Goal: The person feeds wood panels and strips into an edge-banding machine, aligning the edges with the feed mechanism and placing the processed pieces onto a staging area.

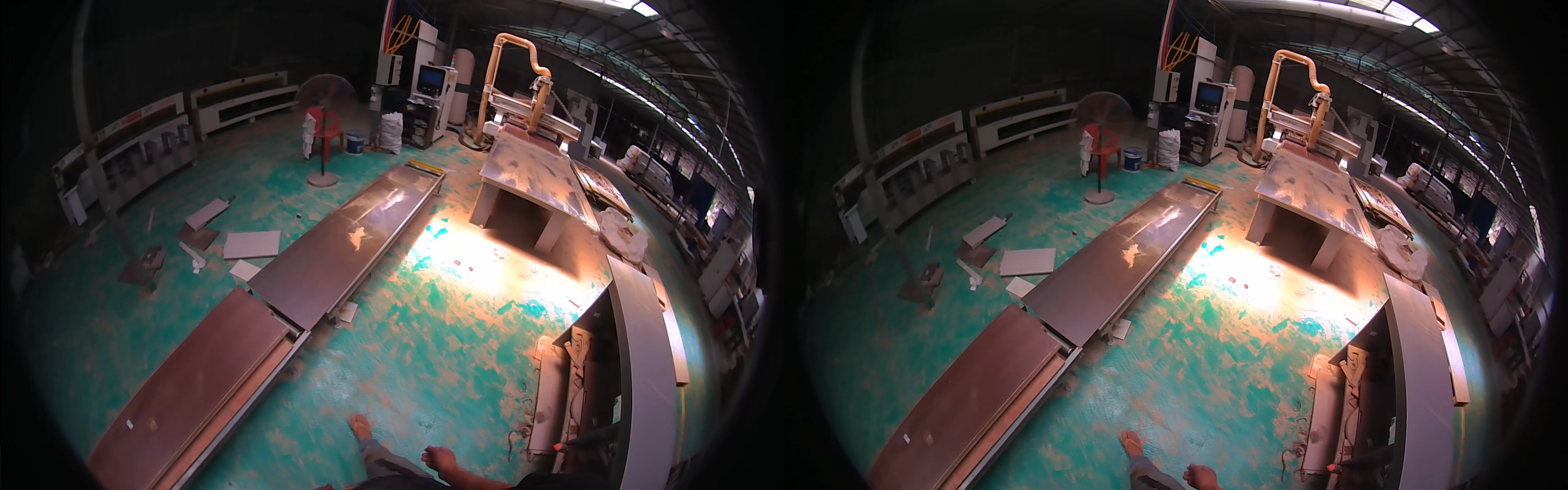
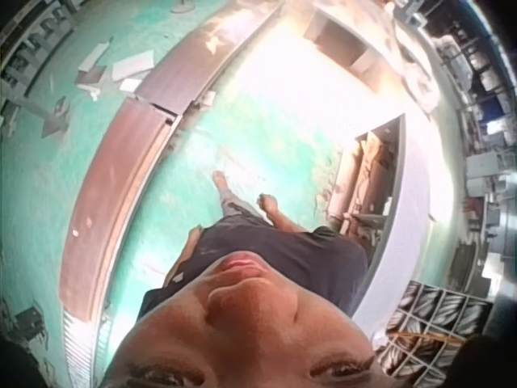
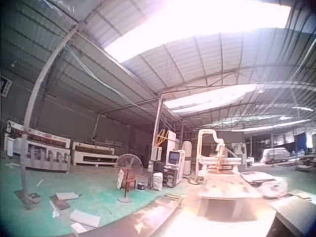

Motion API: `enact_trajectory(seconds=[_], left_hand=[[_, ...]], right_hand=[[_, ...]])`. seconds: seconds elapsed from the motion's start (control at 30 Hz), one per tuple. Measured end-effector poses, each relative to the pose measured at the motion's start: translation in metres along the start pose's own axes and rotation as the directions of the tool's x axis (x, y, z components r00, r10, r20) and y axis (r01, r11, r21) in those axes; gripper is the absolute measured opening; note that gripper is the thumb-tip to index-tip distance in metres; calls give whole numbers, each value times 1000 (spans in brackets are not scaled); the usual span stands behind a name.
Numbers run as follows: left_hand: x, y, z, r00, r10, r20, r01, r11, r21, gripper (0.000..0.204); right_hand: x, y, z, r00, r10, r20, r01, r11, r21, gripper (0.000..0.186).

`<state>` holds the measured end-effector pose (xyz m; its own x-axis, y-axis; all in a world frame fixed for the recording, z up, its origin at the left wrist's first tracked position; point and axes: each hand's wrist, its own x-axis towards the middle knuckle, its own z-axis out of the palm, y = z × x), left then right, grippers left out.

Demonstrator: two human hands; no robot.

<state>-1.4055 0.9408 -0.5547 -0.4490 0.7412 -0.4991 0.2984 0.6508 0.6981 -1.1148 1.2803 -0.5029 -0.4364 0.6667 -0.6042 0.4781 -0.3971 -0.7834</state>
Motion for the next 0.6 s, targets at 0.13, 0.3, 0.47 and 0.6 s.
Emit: enact_trajectory(seconds=[0.13, 0.3, 0.47, 0.6], left_hand=[[56, 11, -38, 977, -209, -39, 195, 956, -218, 43], [128, 48, -102, 996, -55, -66, 66, 982, 178, 39], [191, 82, -125, 881, -470, 46, 346, 576, -740, 32], [228, 75, -144, 960, -172, -221, 105, 953, -286, 32]], right_hand=[[73, -45, 23, 951, 304, -56, -252, 866, 432, 27], [152, -144, 36, 974, 222, -41, -197, 926, 322, 27], [199, -252, 29, 975, 183, -125, -129, 928, 350, 26], [223, -298, 38, 971, 158, -181, -92, 941, 325, 29]])
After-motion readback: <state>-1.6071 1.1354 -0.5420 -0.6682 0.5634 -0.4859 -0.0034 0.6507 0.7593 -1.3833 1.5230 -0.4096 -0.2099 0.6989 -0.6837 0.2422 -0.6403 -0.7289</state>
